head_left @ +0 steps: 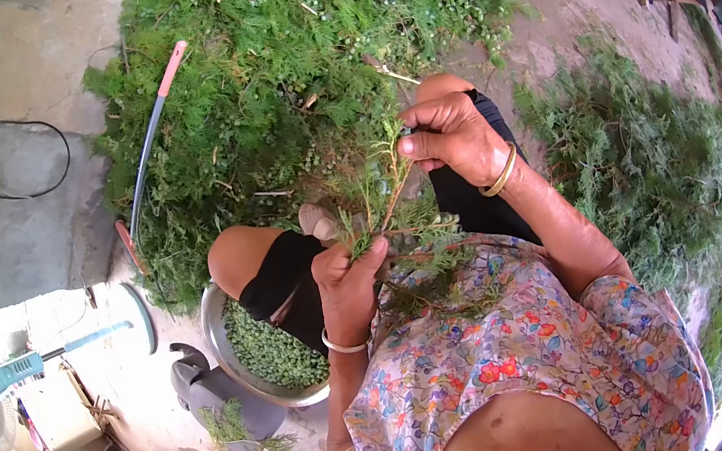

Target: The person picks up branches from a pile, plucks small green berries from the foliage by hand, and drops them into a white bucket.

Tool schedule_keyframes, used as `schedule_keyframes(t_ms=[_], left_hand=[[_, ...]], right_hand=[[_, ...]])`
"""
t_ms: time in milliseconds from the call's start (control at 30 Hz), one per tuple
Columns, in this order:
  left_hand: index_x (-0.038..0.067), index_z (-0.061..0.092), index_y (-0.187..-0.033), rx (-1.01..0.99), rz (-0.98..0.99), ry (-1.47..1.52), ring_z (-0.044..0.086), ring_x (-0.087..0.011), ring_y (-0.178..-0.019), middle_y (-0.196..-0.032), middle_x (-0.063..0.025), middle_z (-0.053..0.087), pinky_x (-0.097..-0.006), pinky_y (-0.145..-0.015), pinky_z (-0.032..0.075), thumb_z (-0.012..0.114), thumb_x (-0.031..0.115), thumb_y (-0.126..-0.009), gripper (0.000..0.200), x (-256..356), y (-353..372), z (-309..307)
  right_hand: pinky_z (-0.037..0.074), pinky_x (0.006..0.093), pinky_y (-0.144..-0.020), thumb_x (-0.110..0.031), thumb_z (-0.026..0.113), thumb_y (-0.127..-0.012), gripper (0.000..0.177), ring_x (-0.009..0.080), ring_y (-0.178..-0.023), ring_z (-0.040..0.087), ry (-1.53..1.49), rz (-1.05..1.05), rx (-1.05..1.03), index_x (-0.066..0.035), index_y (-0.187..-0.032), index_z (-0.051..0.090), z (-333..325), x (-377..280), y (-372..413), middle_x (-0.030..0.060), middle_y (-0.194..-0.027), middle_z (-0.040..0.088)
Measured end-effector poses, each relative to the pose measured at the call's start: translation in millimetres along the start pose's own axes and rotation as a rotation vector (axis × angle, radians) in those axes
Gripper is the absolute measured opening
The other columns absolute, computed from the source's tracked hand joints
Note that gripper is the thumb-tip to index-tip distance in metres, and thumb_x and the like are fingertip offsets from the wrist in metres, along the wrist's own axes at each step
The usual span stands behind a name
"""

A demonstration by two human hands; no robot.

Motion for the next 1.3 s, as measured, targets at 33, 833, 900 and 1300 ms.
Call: schedule_keyframes(t_ms=[33, 833, 900, 1300], left_hand=[[-0.003, 0.060, -0.070, -0.037, 0.038, -0.113, 0.046, -0.0071, -0.052, -0.059, -0.0014, 0.054, -0.0218, -0.049, 0.035, 0.059, 0.006, -0.081, 0.015, 2.4, 0.4, -0.4], [-0.001, 0.057, -0.073, 0.079, 0.142, 0.264, 0.052, -0.0126, -0.054, -0.066, -0.0080, 0.059, -0.0244, -0.051, 0.042, 0.061, 0.010, -0.082, 0.015, 0.4, -5.8, -22.3], [0.002, 0.054, -0.074, 0.018, 0.136, 0.286, 0.052, -0.0142, -0.051, -0.065, -0.0095, 0.058, -0.0251, -0.048, 0.043, 0.061, 0.012, -0.084, 0.016, 0.0, -6.1, -19.3], [-0.004, 0.061, -0.071, 0.060, 0.043, 0.175, 0.047, -0.0069, -0.054, -0.064, -0.0036, 0.059, -0.0210, -0.052, 0.035, 0.059, 0.010, -0.082, 0.018, 0.3, -7.2, -17.7]], right_hand=[[0.042, 0.0203, -0.049, -0.008, 0.064, -0.080, 0.008, 0.0051, -0.053, 0.050, 0.059, -0.044, 0.035, 0.000, -0.083, 0.065, -5.5, -3.0, -0.1, 0.0000, -0.062, 0.058], [0.037, 0.0187, -0.043, -0.053, 0.053, -0.085, 0.052, 0.0084, -0.058, 0.052, -0.506, 0.428, -0.224, -0.002, -0.086, 0.065, 35.4, 10.0, 50.9, 0.0024, -0.070, 0.059], [0.043, 0.0221, -0.055, -0.053, 0.050, -0.086, 0.054, 0.0086, -0.069, 0.056, -0.406, 0.308, -0.299, -0.001, -0.087, 0.064, 40.4, 30.3, 47.3, 0.0032, -0.072, 0.062], [0.043, 0.0222, -0.063, -0.030, 0.069, -0.080, 0.026, 0.0043, -0.069, 0.053, -0.159, 0.221, -0.255, -0.004, -0.082, 0.067, 35.7, 0.0, 39.3, -0.0025, -0.070, 0.060]])
Point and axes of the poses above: each hand's wrist, its own y-axis away from the middle knuckle, its own z-axis out of the palm, x = y × z, the point moved 5 cm from there along -y, towards the middle knuckle
